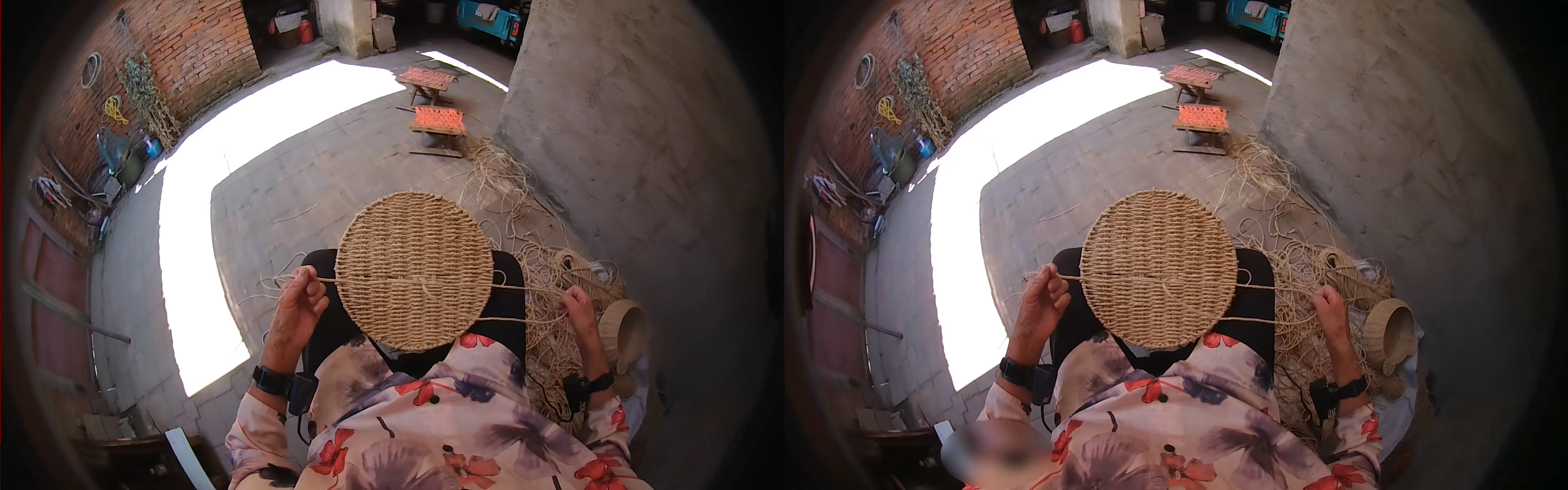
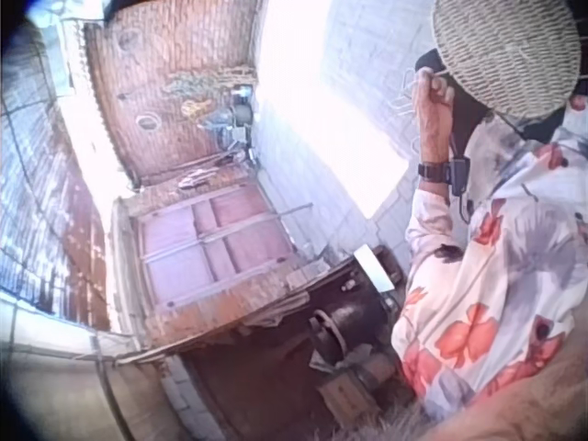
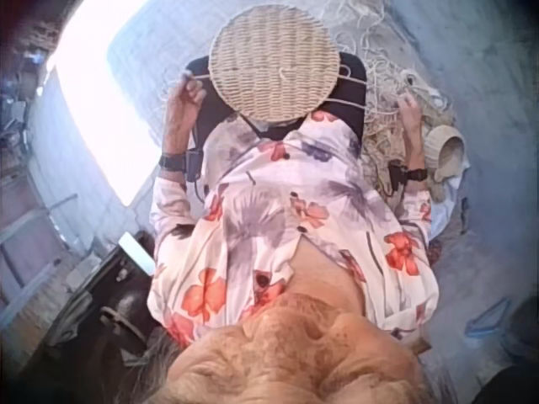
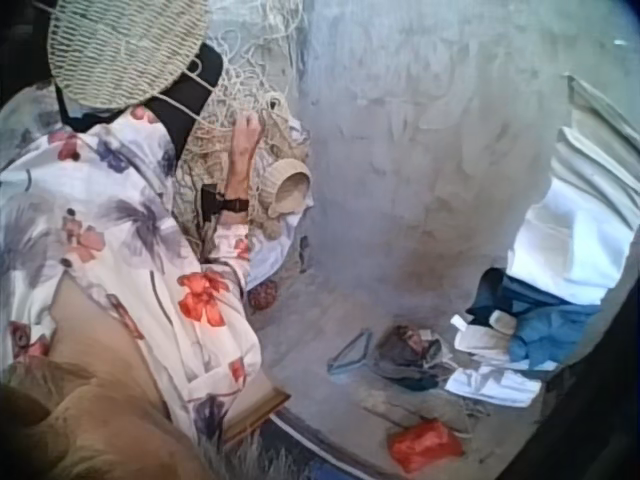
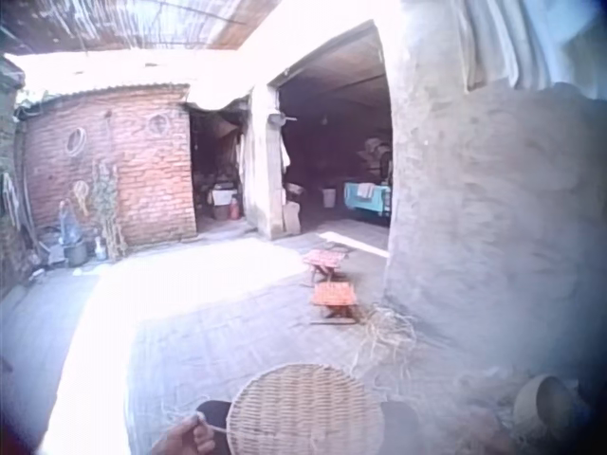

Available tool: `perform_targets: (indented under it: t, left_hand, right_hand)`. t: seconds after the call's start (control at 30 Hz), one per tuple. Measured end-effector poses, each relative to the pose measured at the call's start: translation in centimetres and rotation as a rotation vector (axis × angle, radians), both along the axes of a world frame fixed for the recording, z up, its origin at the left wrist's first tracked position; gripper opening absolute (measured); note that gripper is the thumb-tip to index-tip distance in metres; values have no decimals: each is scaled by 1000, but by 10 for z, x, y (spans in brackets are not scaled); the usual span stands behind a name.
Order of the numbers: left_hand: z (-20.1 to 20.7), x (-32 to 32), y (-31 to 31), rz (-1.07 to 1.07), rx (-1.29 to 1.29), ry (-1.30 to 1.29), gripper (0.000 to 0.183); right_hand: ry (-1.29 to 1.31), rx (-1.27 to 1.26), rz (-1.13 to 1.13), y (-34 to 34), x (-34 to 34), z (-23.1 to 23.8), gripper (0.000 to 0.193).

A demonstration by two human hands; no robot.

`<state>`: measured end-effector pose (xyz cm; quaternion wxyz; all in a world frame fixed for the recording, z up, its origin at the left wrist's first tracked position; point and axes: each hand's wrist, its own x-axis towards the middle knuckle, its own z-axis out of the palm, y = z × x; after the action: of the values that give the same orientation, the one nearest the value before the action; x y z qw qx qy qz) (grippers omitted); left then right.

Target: Weaving a circular base for a basket using straw and thin rope.

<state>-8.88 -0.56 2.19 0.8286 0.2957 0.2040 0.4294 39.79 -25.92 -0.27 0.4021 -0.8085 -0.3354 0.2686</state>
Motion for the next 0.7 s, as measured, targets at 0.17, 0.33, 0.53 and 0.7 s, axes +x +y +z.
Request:
perform_targets:
  t: [0.17, 0.33, 0.53, 0.7]
  left_hand:
    - [9, 16, -17, -68, 94, 215, 27]
    - [11, 79, -50, -790, 401, 585, 38]
    - [6, 124, -68, -1162, 662, 630, 40]
    - [-29, 116, -70, -1205, 821, 668, 39]
  right_hand:
    - [-1027, 54, 55, -7, 8, -31, 17]
    - [-98, 240, 529, 80, -150, 71, 34]
    - [848, 338, 548, 124, -213, 61, 36]
    - [795, 530, 386, 138, -170, 106, 38]
